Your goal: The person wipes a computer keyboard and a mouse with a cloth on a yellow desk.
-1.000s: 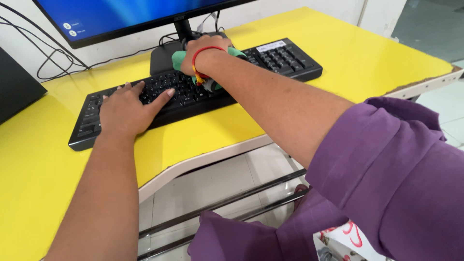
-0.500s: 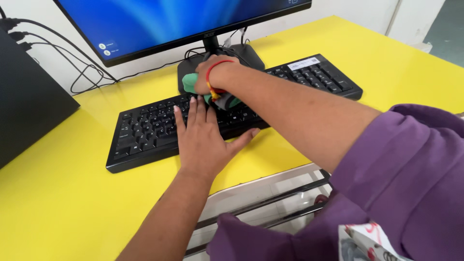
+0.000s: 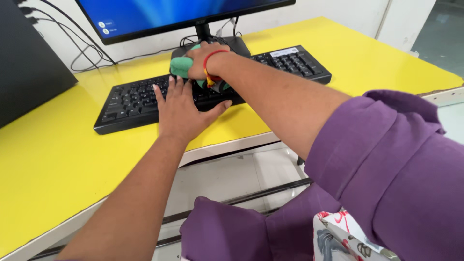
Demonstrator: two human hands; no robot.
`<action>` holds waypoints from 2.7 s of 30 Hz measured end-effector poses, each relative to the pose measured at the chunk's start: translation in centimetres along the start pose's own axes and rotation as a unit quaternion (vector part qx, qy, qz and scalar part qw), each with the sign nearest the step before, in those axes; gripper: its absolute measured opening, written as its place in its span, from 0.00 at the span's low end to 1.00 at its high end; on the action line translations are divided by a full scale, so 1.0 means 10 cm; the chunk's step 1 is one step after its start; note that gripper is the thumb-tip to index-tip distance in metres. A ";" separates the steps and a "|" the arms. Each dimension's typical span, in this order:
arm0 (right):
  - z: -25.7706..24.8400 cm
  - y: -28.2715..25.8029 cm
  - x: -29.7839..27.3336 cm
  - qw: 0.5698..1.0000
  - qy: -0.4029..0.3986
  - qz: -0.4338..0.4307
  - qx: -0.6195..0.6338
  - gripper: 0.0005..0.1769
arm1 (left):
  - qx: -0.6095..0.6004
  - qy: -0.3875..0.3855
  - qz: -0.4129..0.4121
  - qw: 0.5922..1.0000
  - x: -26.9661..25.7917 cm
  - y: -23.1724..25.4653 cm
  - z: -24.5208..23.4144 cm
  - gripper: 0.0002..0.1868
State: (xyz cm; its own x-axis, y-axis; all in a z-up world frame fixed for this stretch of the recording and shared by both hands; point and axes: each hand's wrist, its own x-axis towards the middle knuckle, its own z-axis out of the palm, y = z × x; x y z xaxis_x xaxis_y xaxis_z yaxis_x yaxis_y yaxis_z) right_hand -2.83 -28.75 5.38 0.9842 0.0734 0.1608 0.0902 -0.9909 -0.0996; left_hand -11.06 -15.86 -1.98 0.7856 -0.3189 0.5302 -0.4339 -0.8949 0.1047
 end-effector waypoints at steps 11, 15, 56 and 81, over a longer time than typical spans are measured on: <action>0.17 0.11 0.69 0.989 -0.024 -0.142 0.015 0.38 | 0.154 -0.069 0.196 0.966 0.38 -0.46 -0.25 0.55; 0.16 -0.06 0.89 0.993 -0.042 -0.105 0.021 0.37 | 0.060 -0.007 0.193 0.979 0.38 -0.50 -0.16 0.55; -0.03 0.73 1.18 0.987 -0.140 -0.048 -0.058 0.41 | -0.034 -0.245 -0.098 0.964 1.71 -0.90 0.41 0.60; 0.08 0.84 1.18 0.950 0.095 -0.216 0.204 0.39 | -0.053 -0.266 -0.119 0.955 1.75 -1.00 0.34 0.63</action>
State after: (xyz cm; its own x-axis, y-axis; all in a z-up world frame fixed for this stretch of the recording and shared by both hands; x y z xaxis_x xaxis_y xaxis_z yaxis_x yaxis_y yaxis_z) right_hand 9.66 -36.08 5.70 0.8000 0.4041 0.4434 0.5695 -0.7441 -0.3493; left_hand 8.53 -13.59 3.43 0.9685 -0.2484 -0.0192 -0.2344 -0.9344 0.2683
